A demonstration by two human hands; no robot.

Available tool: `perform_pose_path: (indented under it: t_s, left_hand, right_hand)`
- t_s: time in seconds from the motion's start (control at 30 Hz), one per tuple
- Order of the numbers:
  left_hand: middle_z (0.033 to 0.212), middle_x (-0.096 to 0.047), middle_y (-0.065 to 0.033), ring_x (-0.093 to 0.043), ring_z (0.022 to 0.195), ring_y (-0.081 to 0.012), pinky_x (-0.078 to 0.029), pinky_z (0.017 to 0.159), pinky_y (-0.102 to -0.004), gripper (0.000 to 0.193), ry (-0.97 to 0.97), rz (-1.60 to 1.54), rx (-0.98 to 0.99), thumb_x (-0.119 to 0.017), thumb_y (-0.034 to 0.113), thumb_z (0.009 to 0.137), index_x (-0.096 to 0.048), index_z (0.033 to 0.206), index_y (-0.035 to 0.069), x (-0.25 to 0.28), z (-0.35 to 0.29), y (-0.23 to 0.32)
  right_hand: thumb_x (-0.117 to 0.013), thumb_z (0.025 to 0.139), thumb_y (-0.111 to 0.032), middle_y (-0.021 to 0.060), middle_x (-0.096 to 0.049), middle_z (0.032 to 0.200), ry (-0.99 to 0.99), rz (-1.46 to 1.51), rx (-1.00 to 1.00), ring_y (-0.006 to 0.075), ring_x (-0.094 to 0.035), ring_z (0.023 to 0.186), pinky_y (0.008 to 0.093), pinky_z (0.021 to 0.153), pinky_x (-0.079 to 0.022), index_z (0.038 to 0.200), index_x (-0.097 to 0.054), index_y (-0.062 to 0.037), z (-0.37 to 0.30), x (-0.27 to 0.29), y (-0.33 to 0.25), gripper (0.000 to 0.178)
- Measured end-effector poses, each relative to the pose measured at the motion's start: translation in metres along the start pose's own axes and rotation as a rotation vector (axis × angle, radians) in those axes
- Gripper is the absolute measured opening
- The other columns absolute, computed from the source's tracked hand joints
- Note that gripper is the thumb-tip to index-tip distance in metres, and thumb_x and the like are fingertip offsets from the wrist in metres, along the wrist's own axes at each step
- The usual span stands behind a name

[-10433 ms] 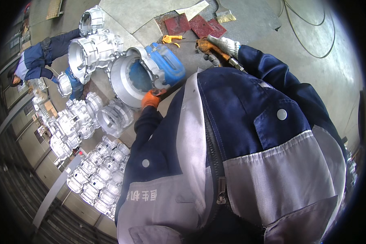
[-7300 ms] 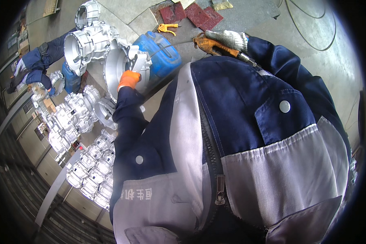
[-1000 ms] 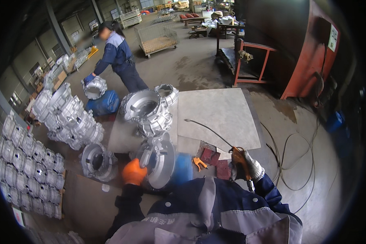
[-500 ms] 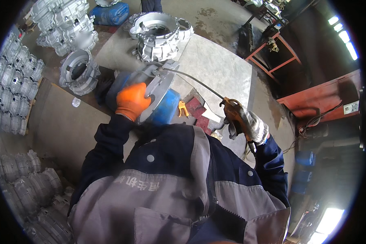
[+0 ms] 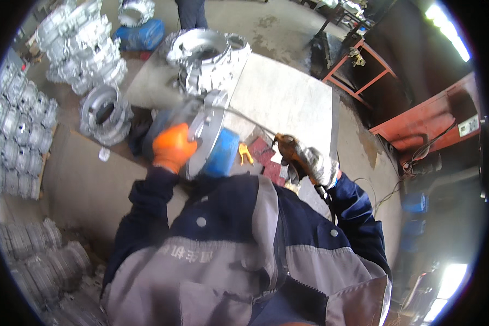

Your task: The person repeatedly picks up silver metal housings, wipes them with a cloth, and places them on a table. The person also uses a handheld tool to spray or clean the interior of the housings. A coworker is visible in the background performing similar actions.

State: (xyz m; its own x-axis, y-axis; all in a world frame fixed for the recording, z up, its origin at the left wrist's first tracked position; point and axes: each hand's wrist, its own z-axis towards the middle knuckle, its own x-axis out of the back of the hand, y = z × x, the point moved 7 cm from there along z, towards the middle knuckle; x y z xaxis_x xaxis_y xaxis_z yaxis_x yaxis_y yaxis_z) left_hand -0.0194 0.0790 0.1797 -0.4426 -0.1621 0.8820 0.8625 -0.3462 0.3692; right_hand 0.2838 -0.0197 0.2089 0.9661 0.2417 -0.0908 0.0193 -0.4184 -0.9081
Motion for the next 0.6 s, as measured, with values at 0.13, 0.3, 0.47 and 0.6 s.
perform_pose_path:
  t_s: [0.13,0.3,0.47,0.6]
  left_hand:
    - [0.069,-0.059,-0.0147,-0.056,0.066,-0.0368,-0.042,0.058,-0.0464,0.040,-0.092,-0.022,0.008,-0.066,0.048,0.069,-0.058,0.069,0.009,0.006,0.011,-0.001]
    - [0.068,-0.059,-0.0176,-0.057,0.066,-0.0395,-0.043,0.057,-0.0474,0.033,-0.188,0.148,-0.031,-0.058,0.037,0.076,-0.059,0.064,0.007,-0.006,0.027,-0.011]
    - [0.066,-0.057,-0.0192,-0.054,0.063,-0.0415,-0.042,0.055,-0.0477,0.022,-0.062,0.078,-0.187,-0.052,0.023,0.076,-0.057,0.063,0.006,-0.006,0.033,-0.024]
    - [0.067,-0.057,-0.0186,-0.055,0.064,-0.0403,-0.043,0.056,-0.0453,0.020,-0.242,0.009,-0.170,-0.054,0.022,0.075,-0.056,0.064,0.005,-0.010,0.038,-0.033]
  right_hand:
    - [-0.048,0.083,-0.061,0.0132,-0.056,0.097,0.012,0.099,0.084,0.0172,-0.059,0.063,0.0290,0.056,-0.051,0.125,-0.040,-0.0038,-0.010,-0.006,-0.002,0.071]
    - [-0.048,0.081,-0.063,0.0132,-0.057,0.094,0.090,0.216,0.152,0.0188,-0.059,0.059,0.0310,0.054,-0.052,0.123,-0.042,-0.0055,-0.026,0.002,0.013,0.071]
    - [-0.043,0.088,-0.057,0.0114,-0.057,0.090,0.031,0.364,0.175,0.0198,-0.059,0.060,0.0319,0.053,-0.051,0.124,-0.041,-0.0067,-0.048,0.010,0.033,0.061]
    - [-0.049,0.085,-0.055,0.0111,-0.057,0.088,-0.147,0.552,0.117,0.0231,-0.062,0.062,0.0354,0.053,-0.053,0.127,-0.037,-0.0083,-0.074,0.017,0.045,0.064]
